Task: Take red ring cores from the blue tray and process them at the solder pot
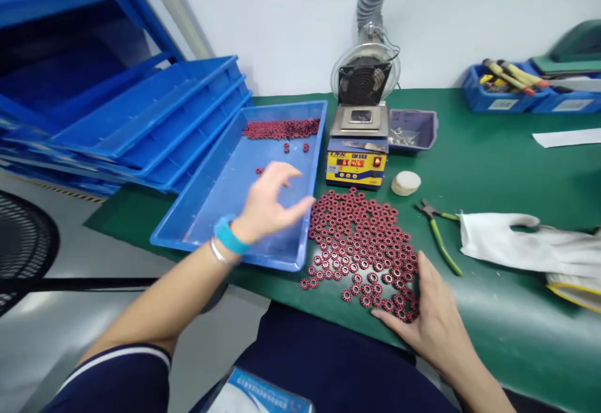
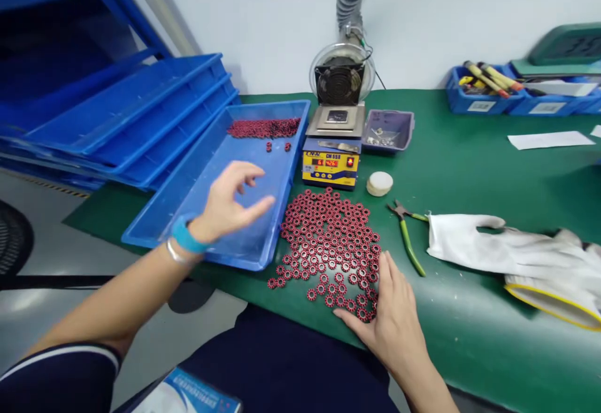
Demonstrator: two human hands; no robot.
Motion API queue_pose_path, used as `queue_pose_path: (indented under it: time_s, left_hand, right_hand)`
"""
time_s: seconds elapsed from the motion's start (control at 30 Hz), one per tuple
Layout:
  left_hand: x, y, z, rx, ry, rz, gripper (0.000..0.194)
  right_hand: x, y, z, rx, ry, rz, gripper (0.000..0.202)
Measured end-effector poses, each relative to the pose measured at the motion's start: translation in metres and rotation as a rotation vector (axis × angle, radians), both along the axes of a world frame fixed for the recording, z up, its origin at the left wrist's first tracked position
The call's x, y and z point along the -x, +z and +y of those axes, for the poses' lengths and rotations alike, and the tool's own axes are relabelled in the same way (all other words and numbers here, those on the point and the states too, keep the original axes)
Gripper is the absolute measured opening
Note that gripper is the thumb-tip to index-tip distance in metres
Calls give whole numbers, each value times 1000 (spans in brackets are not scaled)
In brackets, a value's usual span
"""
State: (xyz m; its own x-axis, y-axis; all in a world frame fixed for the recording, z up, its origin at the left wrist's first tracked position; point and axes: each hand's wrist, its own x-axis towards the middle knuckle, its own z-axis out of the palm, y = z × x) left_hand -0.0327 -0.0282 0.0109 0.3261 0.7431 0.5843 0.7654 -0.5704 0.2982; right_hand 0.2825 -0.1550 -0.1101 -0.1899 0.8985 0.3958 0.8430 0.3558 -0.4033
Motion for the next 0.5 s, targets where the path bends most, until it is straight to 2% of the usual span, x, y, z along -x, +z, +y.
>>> queue_pose_path:
  time_s: [0.07,0.1,0.17,0.23,0.3,0.33,0.47,0.5]
  left_hand:
    - [56,-17,40,173,278,1,78]
    - [79,-27,57,281,349,36,100]
    - [112,-49,82,433,397,116,130]
    - [125,-66,98,502,368,173,141]
    - [126,-79,107,483,322,208,135]
    - [123,-83,110,452,304,228,125]
    - [114,-94,115,350,281,303,53]
    - [112,-95,115,341,283,311,41]
  right_hand:
    - [8,0,6,-6,9,20,115]
    - [11,1,9,-4,16,32,115]
    - [17,3,15,9,24,56,115]
    - [22,5,18,25,25,74,114]
    - [25,6,20,36,12,78,115]
    - [25,6,20,34,4,76,116]
    - [23,2,19,23,-9,47,120]
    - [22,1,18,19,-9,40,120]
